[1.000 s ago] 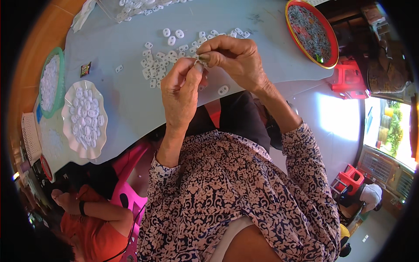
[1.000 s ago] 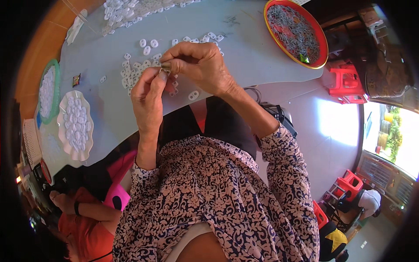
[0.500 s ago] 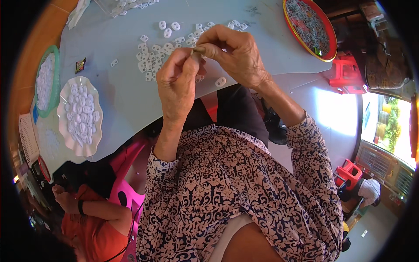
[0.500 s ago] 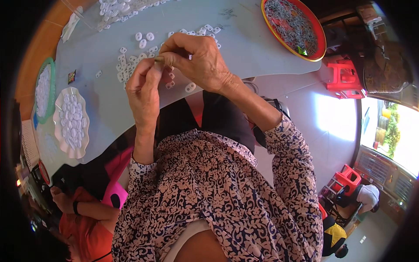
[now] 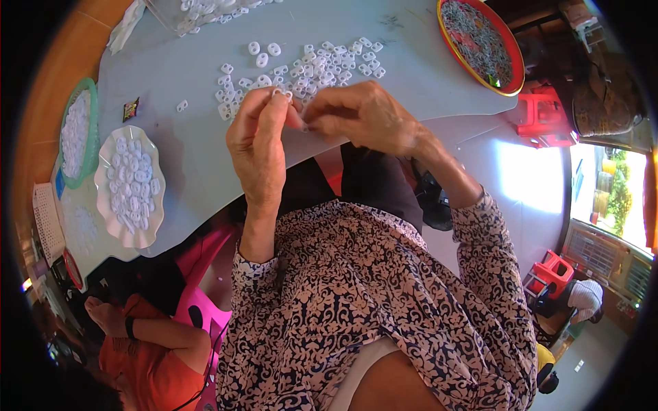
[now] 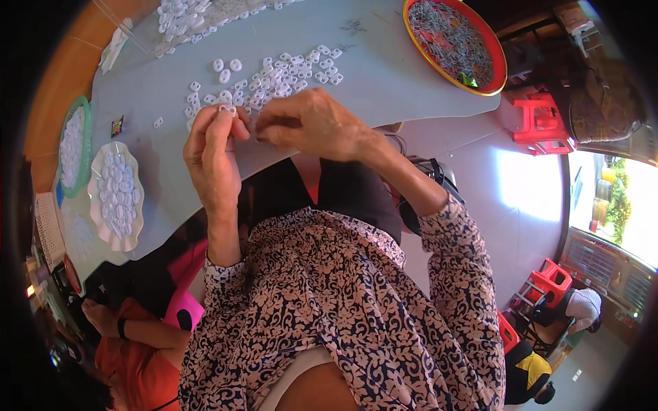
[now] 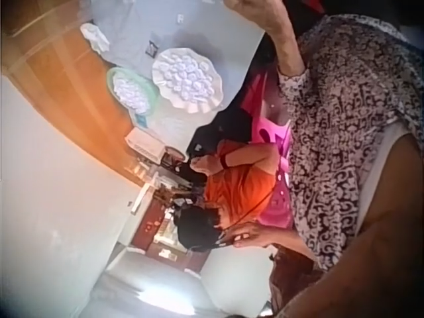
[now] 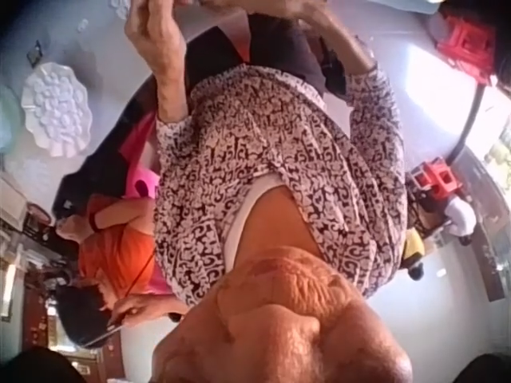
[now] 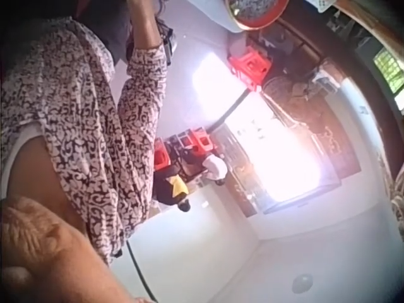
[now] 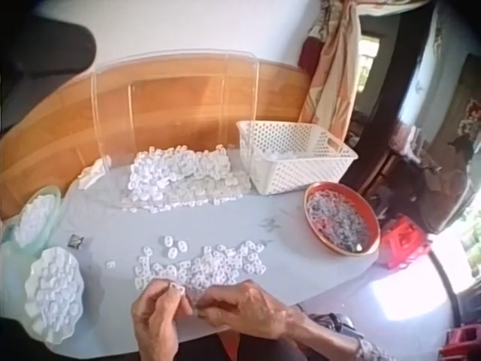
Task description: Manually assembling small white plastic components at a table.
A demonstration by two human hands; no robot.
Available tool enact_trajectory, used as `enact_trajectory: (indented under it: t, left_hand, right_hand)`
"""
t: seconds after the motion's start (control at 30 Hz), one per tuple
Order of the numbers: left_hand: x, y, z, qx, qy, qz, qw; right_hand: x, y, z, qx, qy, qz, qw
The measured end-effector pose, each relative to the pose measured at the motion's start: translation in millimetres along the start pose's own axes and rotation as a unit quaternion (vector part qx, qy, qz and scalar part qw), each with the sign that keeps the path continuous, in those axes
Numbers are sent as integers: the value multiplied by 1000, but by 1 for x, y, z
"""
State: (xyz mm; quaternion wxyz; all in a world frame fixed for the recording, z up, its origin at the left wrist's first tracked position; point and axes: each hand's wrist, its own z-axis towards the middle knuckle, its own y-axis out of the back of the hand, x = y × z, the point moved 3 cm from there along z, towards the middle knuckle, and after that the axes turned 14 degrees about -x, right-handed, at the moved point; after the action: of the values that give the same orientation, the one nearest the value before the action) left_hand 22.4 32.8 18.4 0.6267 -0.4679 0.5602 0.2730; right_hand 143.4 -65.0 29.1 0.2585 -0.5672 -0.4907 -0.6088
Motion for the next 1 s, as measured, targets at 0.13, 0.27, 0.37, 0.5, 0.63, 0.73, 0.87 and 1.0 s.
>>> enact_trajectory:
  t: [0.13,0.27,0.37,0.5,0.63,0.73,0.87,1.0]
  left_hand:
    - [-6,-6,1,7,-30,43,999]
    - [-7,0,2,-5,-20,29,999]
    - [-7,-5,-1,19,11,46,999]
    - [-5,-9,0,46,-5,63,997]
    - [1,-10,1,62,-17,61,996]
    - [-1,-17,-3,48,-46,36,997]
    - [3,-17,-8,34,-55,19,998]
    - [1,-18,-4,58,-30,34,997]
  right_hand:
    - [-2,1,17,-46,14,18,999]
    - [5,7,17,-100,8,73,992]
    - [17,10,18,-122,40,99,987]
    - [20,8,23,-129,49,91,986]
    - [15,7,24,-134,54,66,987]
    - [19,4,22,-165,58,88,981]
    - [18,-2,15,-201,46,123,971]
    - [4,-5,13,-146,4,261,954]
